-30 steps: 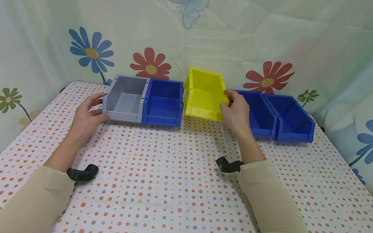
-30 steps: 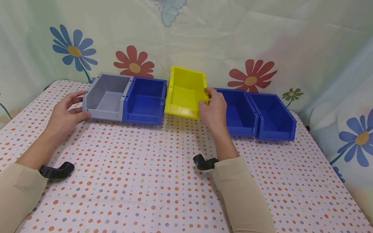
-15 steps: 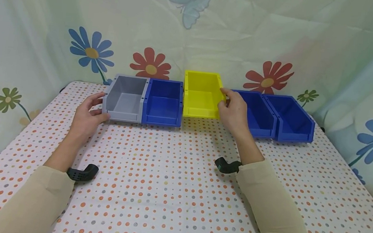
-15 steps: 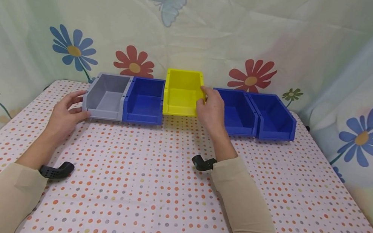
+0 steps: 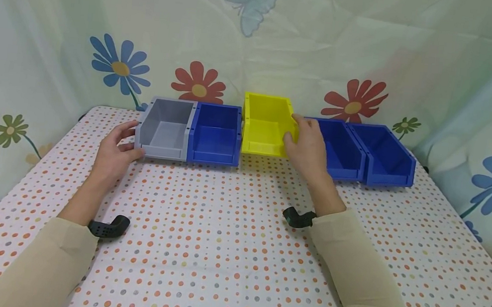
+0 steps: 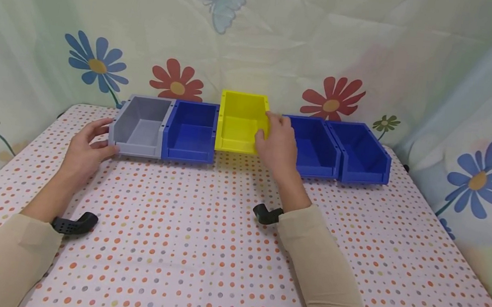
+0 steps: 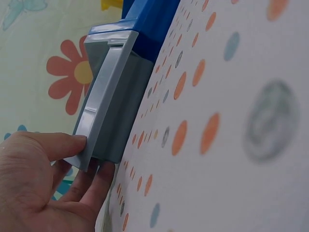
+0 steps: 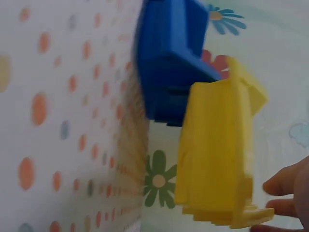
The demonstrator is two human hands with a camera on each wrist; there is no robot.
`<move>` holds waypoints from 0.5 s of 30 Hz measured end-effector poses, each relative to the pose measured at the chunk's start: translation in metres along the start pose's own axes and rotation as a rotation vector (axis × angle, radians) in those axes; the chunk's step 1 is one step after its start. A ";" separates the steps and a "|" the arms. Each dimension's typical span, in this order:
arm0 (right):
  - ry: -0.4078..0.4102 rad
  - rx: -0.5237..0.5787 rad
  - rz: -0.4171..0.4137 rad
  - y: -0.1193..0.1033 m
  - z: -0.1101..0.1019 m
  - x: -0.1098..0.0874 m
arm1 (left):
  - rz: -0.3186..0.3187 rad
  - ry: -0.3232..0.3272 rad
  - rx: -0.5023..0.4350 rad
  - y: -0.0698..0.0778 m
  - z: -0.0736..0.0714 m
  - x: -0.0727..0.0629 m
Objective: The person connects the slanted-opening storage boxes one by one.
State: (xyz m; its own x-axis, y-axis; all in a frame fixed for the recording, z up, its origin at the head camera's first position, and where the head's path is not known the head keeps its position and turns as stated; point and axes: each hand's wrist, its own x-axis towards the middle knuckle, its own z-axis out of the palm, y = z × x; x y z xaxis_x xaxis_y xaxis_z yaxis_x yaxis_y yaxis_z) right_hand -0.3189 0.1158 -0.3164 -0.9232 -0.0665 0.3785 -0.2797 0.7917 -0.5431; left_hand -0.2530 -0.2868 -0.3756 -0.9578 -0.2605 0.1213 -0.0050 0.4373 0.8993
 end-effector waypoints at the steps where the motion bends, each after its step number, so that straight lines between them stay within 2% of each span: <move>1: 0.015 -0.037 -0.029 0.000 0.001 -0.001 | -0.001 0.002 0.002 0.000 0.000 0.000; 3: 0.042 -0.105 -0.089 -0.002 0.004 -0.002 | -0.002 0.003 0.004 0.000 0.000 0.000; 6: 0.062 -0.151 -0.163 -0.004 0.007 -0.002 | 0.000 0.000 -0.002 0.000 0.000 0.001; 15: 0.076 -0.179 -0.340 -0.009 0.019 0.000 | 0.004 -0.002 -0.012 -0.001 0.000 0.002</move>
State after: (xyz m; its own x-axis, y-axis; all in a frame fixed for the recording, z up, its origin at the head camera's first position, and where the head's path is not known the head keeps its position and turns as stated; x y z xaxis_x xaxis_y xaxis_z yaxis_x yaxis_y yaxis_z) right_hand -0.3216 0.0976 -0.3254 -0.7617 -0.3031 0.5726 -0.5093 0.8264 -0.2401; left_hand -0.2548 -0.2875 -0.3761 -0.9583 -0.2574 0.1245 0.0023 0.4282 0.9037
